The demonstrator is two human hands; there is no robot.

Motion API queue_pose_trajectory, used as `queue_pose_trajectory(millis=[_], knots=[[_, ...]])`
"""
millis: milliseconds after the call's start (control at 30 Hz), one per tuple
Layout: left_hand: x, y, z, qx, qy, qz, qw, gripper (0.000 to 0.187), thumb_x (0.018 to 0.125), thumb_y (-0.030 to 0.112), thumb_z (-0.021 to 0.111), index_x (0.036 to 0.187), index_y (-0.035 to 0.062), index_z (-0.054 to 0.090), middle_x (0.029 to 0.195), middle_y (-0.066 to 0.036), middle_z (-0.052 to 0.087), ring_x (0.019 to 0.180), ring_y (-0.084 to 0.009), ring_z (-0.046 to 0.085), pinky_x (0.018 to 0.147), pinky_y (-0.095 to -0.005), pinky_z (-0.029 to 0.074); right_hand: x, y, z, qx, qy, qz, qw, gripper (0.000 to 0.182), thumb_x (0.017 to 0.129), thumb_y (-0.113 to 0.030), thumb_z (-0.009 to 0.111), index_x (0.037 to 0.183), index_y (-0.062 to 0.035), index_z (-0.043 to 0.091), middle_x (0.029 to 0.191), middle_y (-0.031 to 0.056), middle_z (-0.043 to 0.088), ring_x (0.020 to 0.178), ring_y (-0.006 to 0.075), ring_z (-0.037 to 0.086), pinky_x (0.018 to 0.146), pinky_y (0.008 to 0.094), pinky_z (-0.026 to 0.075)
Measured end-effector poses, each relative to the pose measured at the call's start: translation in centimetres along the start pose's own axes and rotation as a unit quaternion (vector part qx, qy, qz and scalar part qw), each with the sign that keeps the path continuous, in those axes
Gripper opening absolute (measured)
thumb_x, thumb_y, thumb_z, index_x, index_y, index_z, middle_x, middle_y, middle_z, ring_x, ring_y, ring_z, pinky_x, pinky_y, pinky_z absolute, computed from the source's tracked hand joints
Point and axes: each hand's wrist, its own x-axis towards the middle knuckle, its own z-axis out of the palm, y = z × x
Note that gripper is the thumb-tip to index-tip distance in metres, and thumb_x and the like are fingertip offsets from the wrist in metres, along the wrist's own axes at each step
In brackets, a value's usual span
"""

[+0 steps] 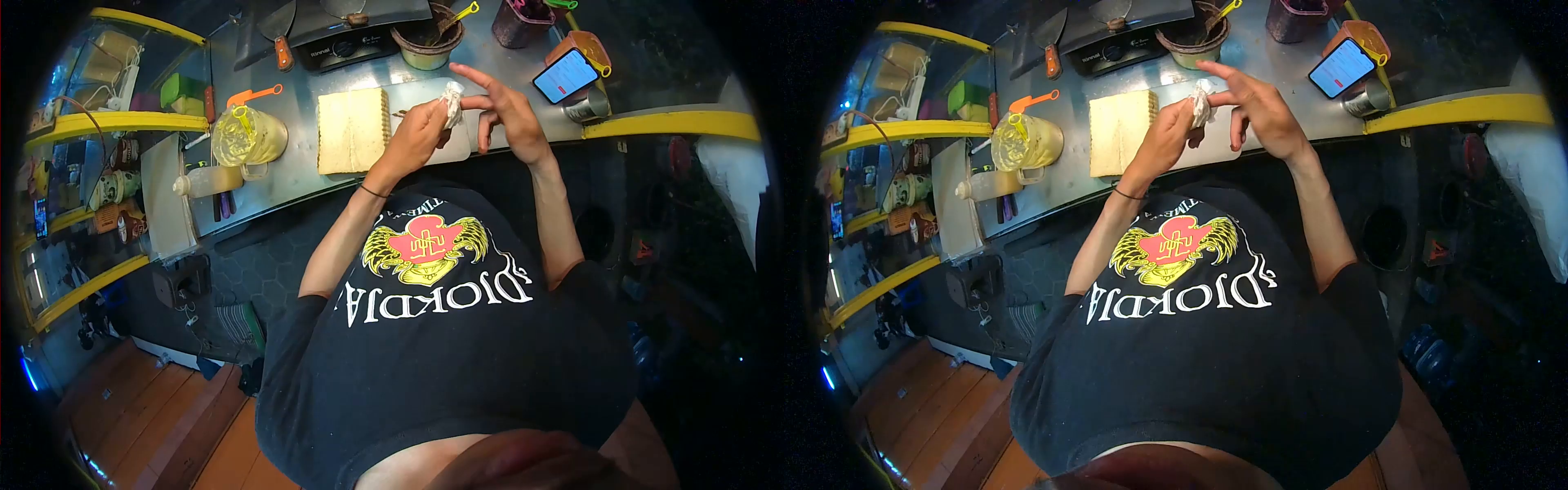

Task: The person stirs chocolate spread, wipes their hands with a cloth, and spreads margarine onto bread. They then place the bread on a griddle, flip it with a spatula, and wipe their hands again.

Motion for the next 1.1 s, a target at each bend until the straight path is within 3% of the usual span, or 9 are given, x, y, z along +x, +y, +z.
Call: queue_pose_trajectory(millis=[133, 200, 300, 367, 500, 667, 767, 833, 1100], knots=[[-1.8, 2.0, 0.4, -0.099, -0.022, 0.023, 0.995, 0.042, 0.106, 0.032, 0.030, 0.094, 0.0006, 0.055, 0.062, 0.002, 0.042, 0.054, -0.0112, 0.042, 0.055, -0.0278, 0.038, 0.0, -0.5, -0.2, 0.264, -0.036, 0.061, 0.962, 0.073, 0.100, -0.058, 0.021, 0.147, -0.0023, 0.029, 0.100, 0.0238, 0.069, 0.042, 0.0175, 0.058, 0.041, 0.0250, 0.048], [-2.9, 2.0, 0.5, -0.306, -0.065, -0.003, 0.950, 0.040, 0.104, 0.035, 0.034, 0.095, 0.0027, 0.056, 0.056, 0.004, 0.037, 0.052, -0.0105, 0.042, 0.057, -0.0278, 0.038, 0.1, -1.0, 0.8, 0.269, -0.033, 0.043, 0.962, 0.073, 0.100, -0.058, 0.021, 0.147, -0.0019, 0.029, 0.100, 0.0241, 0.069, 0.042, 0.0179, 0.059, 0.041, 0.0251, 0.048], [-3.9, 1.6, -1.2, -0.289, -0.016, 0.067, 0.955, 0.041, 0.105, 0.036, 0.034, 0.097, 0.0016, 0.056, 0.053, 0.004, 0.033, 0.048, -0.0122, 0.042, 0.054, -0.0302, 0.040, -0.1, -1.5, 2.3, 0.254, 0.005, 0.022, 0.967, 0.074, 0.100, -0.058, 0.021, 0.147, -0.0014, 0.029, 0.100, 0.0249, 0.069, 0.041, 0.0171, 0.057, 0.040, 0.0256, 0.047], [-4.2, 1.8, -2.5, -0.316, 0.009, 0.124, 0.941, 0.046, 0.104, 0.041, 0.035, 0.096, 0.0008, 0.056, 0.051, 0.004, 0.034, 0.047, -0.0115, 0.039, 0.053, -0.0273, 0.037, 0.1, -1.2, 2.0, 0.390, 0.020, -0.094, 0.916, 0.073, 0.101, -0.057, 0.021, 0.146, -0.0010, 0.029, 0.103, 0.0235, 0.068, 0.041, 0.0148, 0.055, 0.039, 0.0252, 0.044], [-5.8, 4.2, -1.6, -0.253, 0.003, 0.082, 0.964, 0.046, 0.105, 0.038, 0.034, 0.094, -0.0004, 0.055, 0.058, 0.000, 0.046, 0.053, -0.0113, 0.045, 0.055, -0.0262, 0.040, 0.6, -1.3, 2.1, 0.516, -0.061, -0.155, 0.840, 0.071, 0.101, -0.057, 0.023, 0.147, -0.0031, 0.027, 0.085, 0.0116, 0.063, 0.044, 0.0114, 0.038, 0.036, 0.0238, 0.034], [-6.2, 5.1, -0.5, -0.148, -0.020, 0.104, 0.983, 0.049, 0.104, 0.041, 0.036, 0.107, -0.0046, 0.054, 0.071, -0.004, 0.052, 0.058, -0.0121, 0.048, 0.057, -0.0268, 0.044, 0.7, -1.9, 2.7, 0.467, -0.062, -0.143, 0.870, 0.068, 0.101, -0.055, 0.025, 0.147, -0.0052, 0.028, 0.076, 0.0045, 0.052, 0.046, 0.0106, 0.031, 0.037, 0.0240, 0.031], [-5.9, 6.5, 0.4, -0.116, 0.016, 0.121, 0.986, 0.040, 0.106, 0.031, 0.032, 0.094, -0.0004, 0.054, 0.067, -0.003, 0.053, 0.058, -0.0096, 0.048, 0.058, -0.0238, 0.041, 0.8, -1.9, 3.3, 0.482, -0.069, -0.151, 0.860, 0.072, 0.100, -0.059, 0.023, 0.146, -0.0035, 0.030, 0.079, 0.0095, 0.059, 0.045, 0.0106, 0.035, 0.038, 0.0226, 0.031], [-5.6, 6.9, 0.8, -0.091, 0.013, 0.124, 0.988, 0.035, 0.105, 0.028, 0.035, 0.097, -0.0001, 0.055, 0.068, -0.003, 0.055, 0.058, -0.0093, 0.050, 0.057, -0.0242, 0.042, 0.6, -1.8, 3.5, 0.353, -0.011, -0.126, 0.927, 0.073, 0.100, -0.060, 0.022, 0.146, -0.0036, 0.031, 0.082, 0.0112, 0.062, 0.045, 0.0103, 0.040, 0.038, 0.0218, 0.031], [-4.0, 6.9, -0.2, 0.207, 0.215, 0.191, 0.935, 0.017, 0.096, 0.014, 0.053, 0.089, 0.0012, 0.061, 0.062, -0.009, 0.062, 0.052, -0.0213, 0.063, 0.050, -0.0324, 0.047, -0.2, -2.0, 4.6, 0.235, 0.024, -0.106, 0.966, 0.074, 0.099, -0.060, 0.022, 0.147, -0.0049, 0.028, 0.110, 0.0205, 0.065, 0.060, 0.0142, 0.058, 0.044, 0.0219, 0.043]])
